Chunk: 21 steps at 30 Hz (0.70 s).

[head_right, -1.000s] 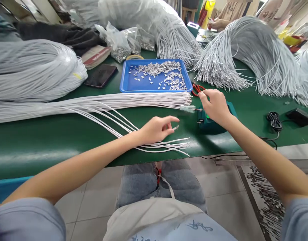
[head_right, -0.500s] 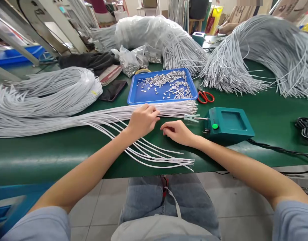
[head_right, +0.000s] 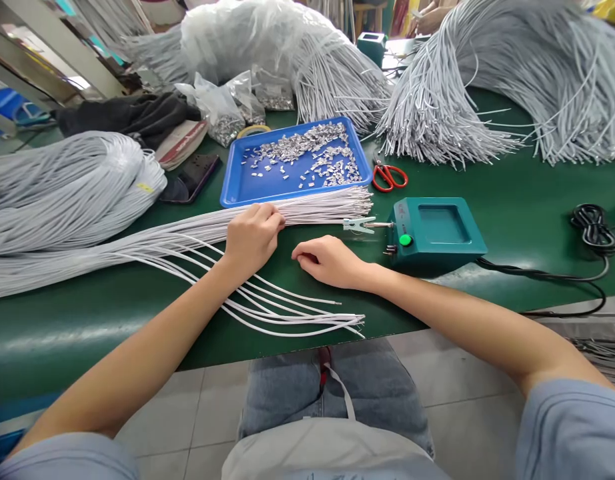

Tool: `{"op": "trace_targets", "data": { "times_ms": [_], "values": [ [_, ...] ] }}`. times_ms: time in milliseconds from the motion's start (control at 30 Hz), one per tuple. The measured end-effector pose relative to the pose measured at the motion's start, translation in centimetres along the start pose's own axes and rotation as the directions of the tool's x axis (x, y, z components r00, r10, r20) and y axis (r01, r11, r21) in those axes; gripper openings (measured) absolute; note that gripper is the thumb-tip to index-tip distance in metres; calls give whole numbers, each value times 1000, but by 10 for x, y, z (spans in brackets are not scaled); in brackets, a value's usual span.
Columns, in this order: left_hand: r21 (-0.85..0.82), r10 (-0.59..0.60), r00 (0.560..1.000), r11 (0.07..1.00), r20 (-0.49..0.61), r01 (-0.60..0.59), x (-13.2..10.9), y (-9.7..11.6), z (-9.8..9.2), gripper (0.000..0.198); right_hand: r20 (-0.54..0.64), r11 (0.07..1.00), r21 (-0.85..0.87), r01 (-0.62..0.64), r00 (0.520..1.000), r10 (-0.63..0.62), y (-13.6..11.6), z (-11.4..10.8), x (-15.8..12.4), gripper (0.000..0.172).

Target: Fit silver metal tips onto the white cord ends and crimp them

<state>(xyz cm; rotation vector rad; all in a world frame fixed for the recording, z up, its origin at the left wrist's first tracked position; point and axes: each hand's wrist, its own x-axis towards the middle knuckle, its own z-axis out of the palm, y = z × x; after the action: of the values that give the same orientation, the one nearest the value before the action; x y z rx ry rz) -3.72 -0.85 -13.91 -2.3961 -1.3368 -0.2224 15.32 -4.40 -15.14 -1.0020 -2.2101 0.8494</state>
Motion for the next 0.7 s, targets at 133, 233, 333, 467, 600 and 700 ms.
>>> {"op": "trace_targets", "data": {
  "times_ms": [133, 233, 333, 467, 600, 700],
  "values": [
    [-41, -50, 993, 998, -106, 46, 2, -1, 2, 23, -6, 1000, 6, 5, 1000, -5, 1, 1, 1, 24],
    [-148, -147, 952, 983, -270, 110, 1, -3, 1, 21, -3, 1000, 16, 1, 1000, -1, 1, 2, 2, 25],
    [-272, -79, 899, 961, -431, -46, -3, -2, -8, 18, 0, 999, 44, -14, 1000, 14, 1, 1, 3, 25],
    [-364, 240, 830, 813, -503, -455, -16, 23, -33, 12, 1, 993, 115, -23, 1000, 23, 4, 2, 7, 20],
    [-394, 518, 692, 575, -503, -717, -34, 56, -55, 16, -33, 975, 207, -82, 995, 91, 5, 1, 9, 22],
    [-585, 501, 695, 386, -517, -713, -37, 63, -56, 18, -58, 950, 297, -102, 991, 125, 5, -1, 8, 22]
  ]
}}
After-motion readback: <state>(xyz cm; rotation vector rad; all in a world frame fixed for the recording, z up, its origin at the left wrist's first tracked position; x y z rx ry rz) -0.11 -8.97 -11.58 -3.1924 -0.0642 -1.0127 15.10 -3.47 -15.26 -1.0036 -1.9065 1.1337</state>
